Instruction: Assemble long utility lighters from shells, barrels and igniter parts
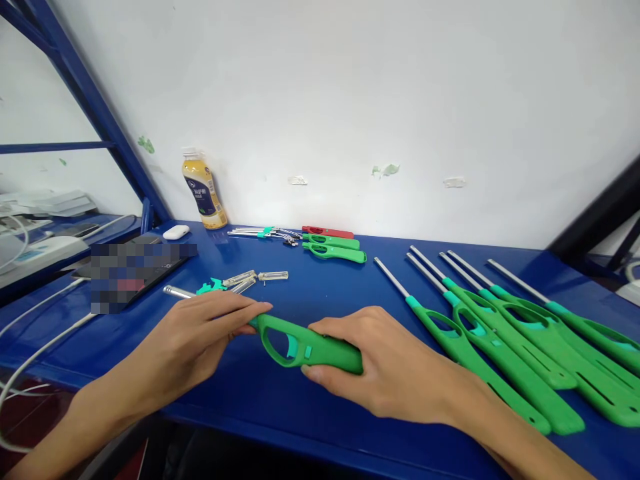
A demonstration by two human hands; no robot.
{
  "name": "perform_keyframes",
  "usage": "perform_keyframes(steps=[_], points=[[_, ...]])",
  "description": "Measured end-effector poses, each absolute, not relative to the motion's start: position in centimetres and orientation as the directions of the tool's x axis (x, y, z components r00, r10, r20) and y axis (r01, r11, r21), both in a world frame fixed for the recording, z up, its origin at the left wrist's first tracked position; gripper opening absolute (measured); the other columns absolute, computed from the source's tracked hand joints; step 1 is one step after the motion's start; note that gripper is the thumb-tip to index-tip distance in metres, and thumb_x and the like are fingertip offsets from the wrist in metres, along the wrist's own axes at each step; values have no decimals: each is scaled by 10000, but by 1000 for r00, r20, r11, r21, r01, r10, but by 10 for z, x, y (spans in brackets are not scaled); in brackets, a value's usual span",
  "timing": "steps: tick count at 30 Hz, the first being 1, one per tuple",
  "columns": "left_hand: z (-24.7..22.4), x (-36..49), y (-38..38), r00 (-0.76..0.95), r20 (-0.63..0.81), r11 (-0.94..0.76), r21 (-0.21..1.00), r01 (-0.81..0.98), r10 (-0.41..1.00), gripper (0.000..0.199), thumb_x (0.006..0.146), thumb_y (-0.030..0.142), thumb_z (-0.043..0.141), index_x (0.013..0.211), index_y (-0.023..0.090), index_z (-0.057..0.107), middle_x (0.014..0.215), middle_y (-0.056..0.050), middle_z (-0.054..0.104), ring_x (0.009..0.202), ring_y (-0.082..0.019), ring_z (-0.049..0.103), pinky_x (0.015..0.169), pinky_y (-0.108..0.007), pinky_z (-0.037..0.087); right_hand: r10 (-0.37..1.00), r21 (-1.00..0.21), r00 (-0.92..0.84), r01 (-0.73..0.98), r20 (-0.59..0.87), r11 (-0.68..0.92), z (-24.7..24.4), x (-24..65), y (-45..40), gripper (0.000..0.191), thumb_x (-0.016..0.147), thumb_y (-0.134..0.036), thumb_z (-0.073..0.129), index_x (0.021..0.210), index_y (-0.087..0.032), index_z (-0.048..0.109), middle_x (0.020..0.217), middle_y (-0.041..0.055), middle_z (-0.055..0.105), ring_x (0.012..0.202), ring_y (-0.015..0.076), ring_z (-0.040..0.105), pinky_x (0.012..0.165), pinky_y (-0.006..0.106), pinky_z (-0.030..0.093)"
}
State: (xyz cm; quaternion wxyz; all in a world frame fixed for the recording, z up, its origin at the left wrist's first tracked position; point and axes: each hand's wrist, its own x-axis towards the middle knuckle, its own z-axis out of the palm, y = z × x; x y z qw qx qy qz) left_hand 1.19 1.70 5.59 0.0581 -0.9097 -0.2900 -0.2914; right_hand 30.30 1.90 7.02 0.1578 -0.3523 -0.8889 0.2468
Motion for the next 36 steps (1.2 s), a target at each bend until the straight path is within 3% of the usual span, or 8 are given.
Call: perform_keyframes(steps=[6,10,15,19,23,27,32,36], points=[[54,4,26,657,594,-803,-29,595,465,373,1032,23,486,1348,191,592,1143,-76,748,970,-205,723,822,-319,576,785,-529,-611,636,100,562,71,301,26,340,976,-554,663,1205,-317,750,824,-44,734,673,147,574,669,272,398],[57,1,24,632,610,-769,-57,636,478,278,1075,124,503,1327,192,601,1151,-96,731,956,-221,720,813,-334,571,797,-513,-597,657,94,553,71,306,27,346,1010,-594,603,1123,-314,772,667,-70,636,561,121,442,595,272,337],[57,13,12,645,512,-762,30,647,568,445,1063,123,503,1493,239,509,1236,-81,682,1057,-225,691,888,-351,562,768,-443,-609,644,196,624,67,310,27,338,1033,-553,593,1150,-303,789,633,-57,658,557,128,511,672,298,360],[52,23,11,713,465,-757,-127,641,525,511,1055,176,563,1551,217,445,1194,-97,671,1042,-276,669,947,-454,523,765,-543,-635,605,111,582,73,309,22,338,1026,-558,604,1149,-303,789,704,-47,733,588,133,585,658,285,401],[49,25,16,750,466,-751,-237,617,469,417,1103,154,429,1520,145,445,1031,-83,673,880,-252,660,779,-393,516,774,-577,-629,604,80,550,79,308,20,322,1022,-532,616,1242,-337,747,794,-64,777,638,140,646,631,275,425],[51,23,15,724,372,-749,-105,654,581,315,1136,229,318,1313,164,570,893,-42,636,743,-241,639,602,-357,440,738,-439,-615,603,275,666,72,309,23,371,966,-516,719,1285,-327,733,1091,-28,815,902,190,752,831,305,473],[56,28,9,634,158,-653,159,740,757,288,1117,230,329,1108,221,617,906,-24,663,761,-241,656,625,-368,397,623,-315,-712,540,322,780,56,308,27,328,1097,-446,522,1200,-252,766,836,-11,799,687,169,739,620,303,394],[57,33,6,582,89,-584,251,772,808,322,1133,296,333,973,225,604,957,-33,641,782,-236,612,658,-367,400,652,-312,-722,579,232,753,55,307,28,393,1116,-475,455,1068,-244,769,802,6,756,713,177,715,631,312,377]])
